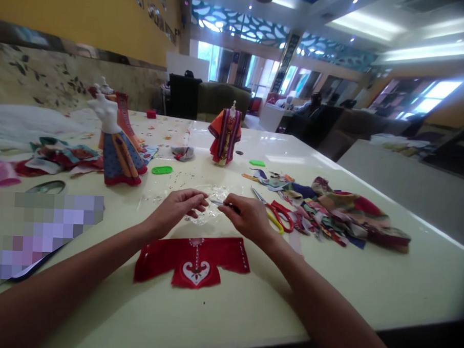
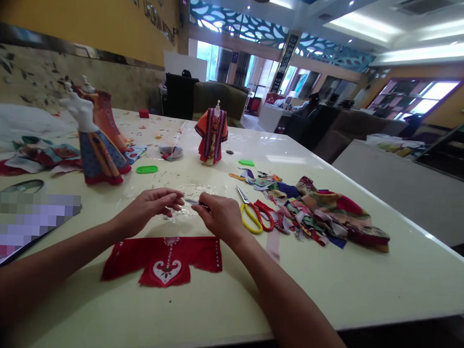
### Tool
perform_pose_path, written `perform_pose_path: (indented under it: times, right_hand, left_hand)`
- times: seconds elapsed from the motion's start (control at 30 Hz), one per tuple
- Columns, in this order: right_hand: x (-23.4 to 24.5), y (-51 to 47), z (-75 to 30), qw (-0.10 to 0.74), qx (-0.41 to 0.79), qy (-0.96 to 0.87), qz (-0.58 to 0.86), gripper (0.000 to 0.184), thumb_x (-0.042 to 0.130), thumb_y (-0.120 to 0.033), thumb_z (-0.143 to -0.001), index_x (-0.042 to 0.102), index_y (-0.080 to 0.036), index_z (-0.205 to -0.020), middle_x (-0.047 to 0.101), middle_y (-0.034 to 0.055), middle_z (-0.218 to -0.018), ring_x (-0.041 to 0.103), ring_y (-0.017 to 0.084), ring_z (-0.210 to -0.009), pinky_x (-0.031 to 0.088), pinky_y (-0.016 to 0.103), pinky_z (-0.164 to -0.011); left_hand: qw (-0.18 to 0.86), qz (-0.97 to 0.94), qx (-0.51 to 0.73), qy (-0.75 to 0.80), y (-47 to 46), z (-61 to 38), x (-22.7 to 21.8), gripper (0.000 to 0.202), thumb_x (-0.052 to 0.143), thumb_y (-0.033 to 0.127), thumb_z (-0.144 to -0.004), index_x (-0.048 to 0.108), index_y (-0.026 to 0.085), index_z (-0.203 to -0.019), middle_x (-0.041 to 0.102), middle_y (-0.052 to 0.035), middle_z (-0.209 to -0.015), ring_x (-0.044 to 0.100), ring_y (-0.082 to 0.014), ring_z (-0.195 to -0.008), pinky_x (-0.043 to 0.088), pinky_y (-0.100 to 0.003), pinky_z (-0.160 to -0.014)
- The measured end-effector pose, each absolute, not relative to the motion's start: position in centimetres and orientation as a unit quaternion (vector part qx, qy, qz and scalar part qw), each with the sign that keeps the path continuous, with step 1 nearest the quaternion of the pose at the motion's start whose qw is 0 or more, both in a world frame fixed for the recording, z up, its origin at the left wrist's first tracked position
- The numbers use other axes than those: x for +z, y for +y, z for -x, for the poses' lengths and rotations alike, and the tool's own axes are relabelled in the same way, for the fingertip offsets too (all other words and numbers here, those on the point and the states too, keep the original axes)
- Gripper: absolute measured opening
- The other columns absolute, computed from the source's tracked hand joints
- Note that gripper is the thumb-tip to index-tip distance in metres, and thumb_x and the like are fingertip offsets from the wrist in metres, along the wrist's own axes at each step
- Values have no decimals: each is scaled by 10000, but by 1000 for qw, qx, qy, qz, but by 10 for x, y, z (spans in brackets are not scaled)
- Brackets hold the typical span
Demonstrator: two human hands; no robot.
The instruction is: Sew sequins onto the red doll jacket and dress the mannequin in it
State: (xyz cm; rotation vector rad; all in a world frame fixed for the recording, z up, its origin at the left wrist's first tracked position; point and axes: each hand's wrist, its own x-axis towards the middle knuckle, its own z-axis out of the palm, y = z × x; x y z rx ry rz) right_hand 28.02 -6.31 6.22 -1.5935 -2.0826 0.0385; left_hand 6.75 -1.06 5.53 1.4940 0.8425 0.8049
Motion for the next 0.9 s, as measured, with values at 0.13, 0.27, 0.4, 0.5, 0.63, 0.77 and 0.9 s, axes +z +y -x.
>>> perform_pose_path:
  times: [0.13,0.27,0.4,0.5,0.63,0.77,0.9]
  right_hand:
    - [62,-71,-274,221,-62,-808,543,357,425,-479,-970,613,-208,-833,654,31,-757,530,135,-634,215,266,-570]
    - [64,-75,-271,211,-128,-821,514,331,446,-428,-971,624,-186,-832,647,29,-749,523,123,-604,176,285,-545]
    - [65,-75,-271,214,-147,-822,506,308,473,-419,-961,626,-181,-841,641,21,-743,517,118,-596,169,288,-536]
    - [65,-75,-271,222,-148,-822,503,299,479,-425,-957,622,-184,-853,637,17,-741,509,118,-588,169,286,-533]
    - [65,-76,-272,233,-132,-820,505,293,488,-425,-952,612,-181,-846,635,18,-734,501,116,-584,183,279,-538]
    - [66,-78,-270,258,-84,-823,500,298,491,-430,-953,603,-178,-842,640,27,-740,513,118,-610,218,266,-555]
    - [63,-84,-260,264,-51,-833,483,288,497,-422,-951,597,-182,-829,631,18,-720,507,114,-596,234,258,-559]
  left_hand:
    - [679,-552,333,351,-20,-72,57,280,724,394,-781,686,157,-925,707,-57,-837,645,-157,-800,494,-264,-703]
    - [701,-516,339,355,-22,-71,58,248,765,311,-742,676,135,-893,691,-37,-767,619,-116,-716,482,-237,-697]
    - [692,-514,352,366,-25,-71,61,250,770,270,-733,666,125,-908,687,-39,-777,624,-117,-716,489,-248,-724]
    - [683,-507,368,376,-30,-73,65,246,771,254,-730,658,133,-911,682,-27,-783,620,-111,-709,492,-254,-740]
    - [669,-496,391,392,-35,-70,67,246,760,234,-739,673,137,-948,690,-28,-803,617,-103,-715,491,-247,-751]
    - [665,-479,392,417,-38,-51,65,233,727,229,-785,705,133,-996,696,-39,-808,614,-93,-713,500,-238,-771]
    - [706,-431,382,412,-46,-30,57,171,679,225,-839,716,119,-968,679,-45,-806,619,-94,-715,520,-225,-753]
